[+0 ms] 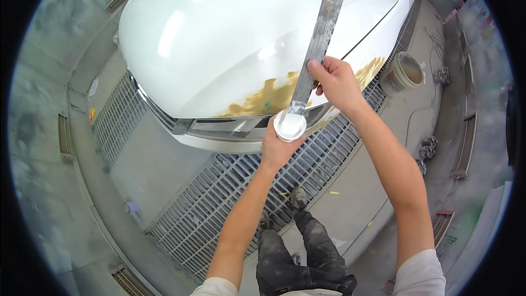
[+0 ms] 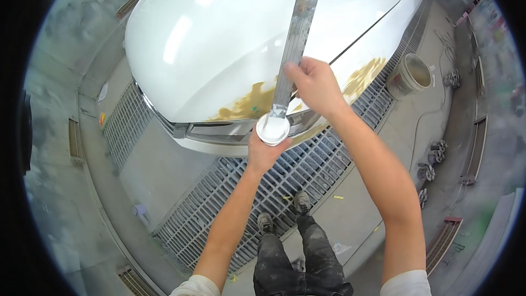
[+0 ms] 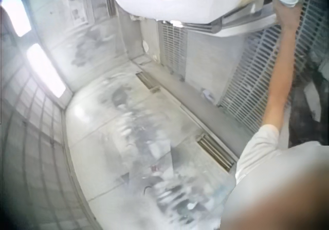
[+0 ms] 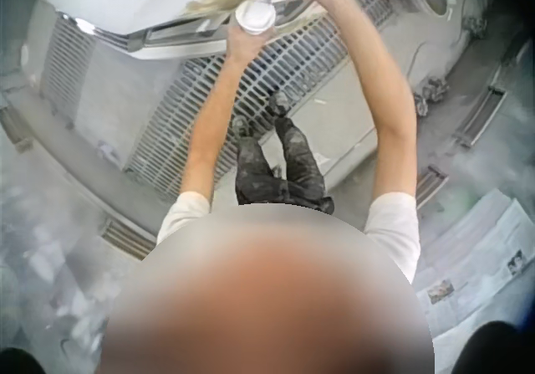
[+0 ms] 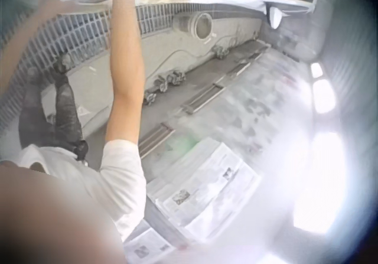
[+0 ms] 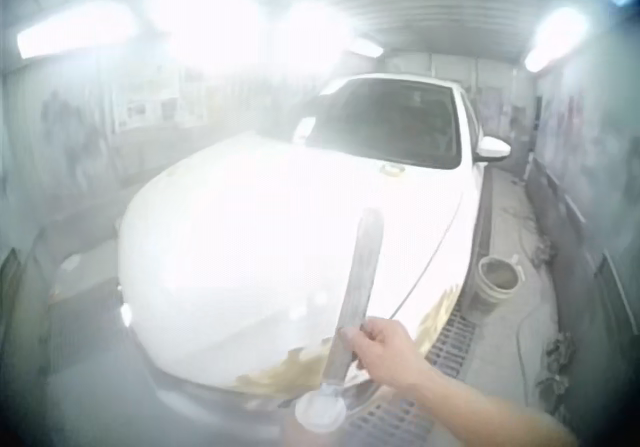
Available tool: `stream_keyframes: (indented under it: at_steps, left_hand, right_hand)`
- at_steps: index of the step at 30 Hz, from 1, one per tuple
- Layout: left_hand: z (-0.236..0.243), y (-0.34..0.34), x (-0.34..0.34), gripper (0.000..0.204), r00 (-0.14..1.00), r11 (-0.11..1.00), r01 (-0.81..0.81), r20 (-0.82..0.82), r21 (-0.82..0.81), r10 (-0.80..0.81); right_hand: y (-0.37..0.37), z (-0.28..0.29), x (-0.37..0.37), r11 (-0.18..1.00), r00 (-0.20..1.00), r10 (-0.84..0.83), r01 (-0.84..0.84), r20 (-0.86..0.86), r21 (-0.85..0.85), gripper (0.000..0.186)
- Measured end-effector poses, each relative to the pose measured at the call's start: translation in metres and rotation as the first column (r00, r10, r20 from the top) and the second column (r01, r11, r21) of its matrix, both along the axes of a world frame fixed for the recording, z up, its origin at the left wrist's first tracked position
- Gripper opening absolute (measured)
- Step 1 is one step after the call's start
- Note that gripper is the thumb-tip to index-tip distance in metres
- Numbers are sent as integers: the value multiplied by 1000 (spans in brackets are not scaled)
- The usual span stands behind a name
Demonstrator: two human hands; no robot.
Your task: The person applies a white paste to the front and side panels of a white car using a metal spreader. The person moves around the vehicle, repeatedly dipping the spreader into a cup and smoothing the paste over sanded areas. The person then walks to a storage shelf and places the cup and spreader down.
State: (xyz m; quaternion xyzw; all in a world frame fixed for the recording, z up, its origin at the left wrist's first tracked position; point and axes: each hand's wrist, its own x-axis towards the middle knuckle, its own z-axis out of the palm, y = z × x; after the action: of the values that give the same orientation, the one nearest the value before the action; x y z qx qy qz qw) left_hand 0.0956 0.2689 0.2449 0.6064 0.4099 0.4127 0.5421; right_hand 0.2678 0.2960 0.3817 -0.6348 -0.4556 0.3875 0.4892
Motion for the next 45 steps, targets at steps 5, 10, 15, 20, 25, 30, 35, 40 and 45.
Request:
stream_keyframes:
  at_steps: [5, 10, 15, 20, 25, 30, 35, 40, 45]
  left_hand:
    - [-25, 5, 21, 68, 997, 997, -76, 9, 10, 76]
    - [-33, 7, 29, 67, 992, 993, -119, 32, 8, 119]
    - [-31, 8, 23, 67, 987, 989, -149, 53, -15, 150]
    - [-28, 9, -4, 70, 984, 985, -171, 44, -19, 171]
    - [-27, 16, -52, 70, 973, 972, -231, 11, 46, 230]
    - [-45, 36, -118, 69, 968, 966, -250, 22, 65, 249]
    - [-61, 66, -184, 68, 981, 981, -195, 25, 9, 194]
    - [-62, 95, -227, 68, 992, 992, -123, 23, 3, 123]
    - [-59, 115, -247, 68, 999, 999, -43, 9, -17, 44]
  right_hand:
    - [36, -5, 38, 999, 998, 24, -26, -50, -39, 30]
    - [54, -2, 54, 997, 992, 57, -63, -108, -50, 28]
    - [68, 3, 51, 995, 987, 93, -97, -128, -24, 26]
    - [78, 5, 24, 992, 980, 118, -123, -159, -24, 29]
    - [93, 6, -32, 982, 968, 185, -190, -171, -13, 30]
    - [113, -8, -104, 977, 956, 198, -209, -216, -30, 29]
    - [134, -30, -154, 987, 963, 121, -144, -242, -76, 30]
    - [147, -44, -180, 992, 965, 27, -59, -259, -115, 28]
    - [147, -46, -193, 993, 968, -61, 33, -243, -115, 27]
